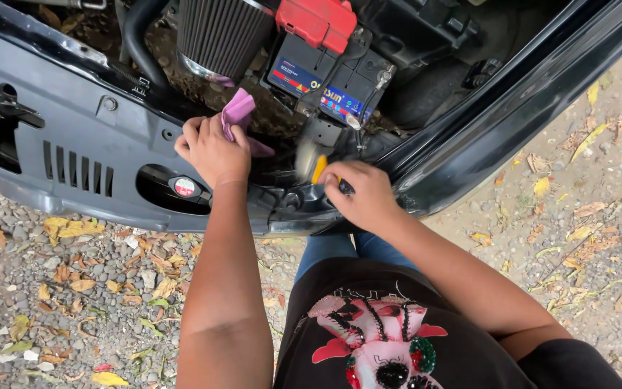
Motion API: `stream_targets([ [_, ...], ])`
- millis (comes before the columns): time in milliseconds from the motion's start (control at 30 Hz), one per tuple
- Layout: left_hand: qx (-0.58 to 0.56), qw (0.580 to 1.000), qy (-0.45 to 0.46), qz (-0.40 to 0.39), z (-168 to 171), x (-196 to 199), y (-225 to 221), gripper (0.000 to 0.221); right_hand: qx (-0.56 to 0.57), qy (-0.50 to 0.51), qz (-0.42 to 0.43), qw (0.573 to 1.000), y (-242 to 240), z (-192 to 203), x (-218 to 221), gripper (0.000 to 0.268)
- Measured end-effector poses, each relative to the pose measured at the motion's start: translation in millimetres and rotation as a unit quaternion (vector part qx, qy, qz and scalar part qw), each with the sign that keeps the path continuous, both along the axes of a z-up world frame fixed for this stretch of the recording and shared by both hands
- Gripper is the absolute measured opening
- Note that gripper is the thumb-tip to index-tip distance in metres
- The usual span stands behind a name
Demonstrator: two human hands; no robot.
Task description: Cleaning a car engine bay using a small brush and a microfiber cloth
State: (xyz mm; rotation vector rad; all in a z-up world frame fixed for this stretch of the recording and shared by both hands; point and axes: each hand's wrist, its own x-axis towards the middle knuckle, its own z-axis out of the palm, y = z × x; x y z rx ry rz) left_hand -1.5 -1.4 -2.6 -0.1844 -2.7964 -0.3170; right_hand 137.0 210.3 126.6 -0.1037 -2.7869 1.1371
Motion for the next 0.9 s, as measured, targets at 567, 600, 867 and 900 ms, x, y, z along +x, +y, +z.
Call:
stream_targets([
  [567, 0.012, 1.0, -0.026, 0.013, -7, 1, -1, 0.017, 0.272, 0.058, 0.027, 0.96, 11, 2, -4, 0.031],
  [600, 0.017, 0.999, -0.027, 0.013, -6, 1, 1, 0.017, 0.235, 0.046, 0.054, 0.969, 1, 4, 1, 0.032],
  [867, 0.015, 0.999, -0.03, 0.015, -13, 0, -2, 0.018, 0.043, 0.078, 0.028, 0.996, 0, 6, -1, 0.013],
  [900, 0.016, 0.999, -0.032, 0.014, -15, 0, -2, 0.019, 0.007, 0.076, 0.022, 0.997, 6, 9, -4, 0.015],
])
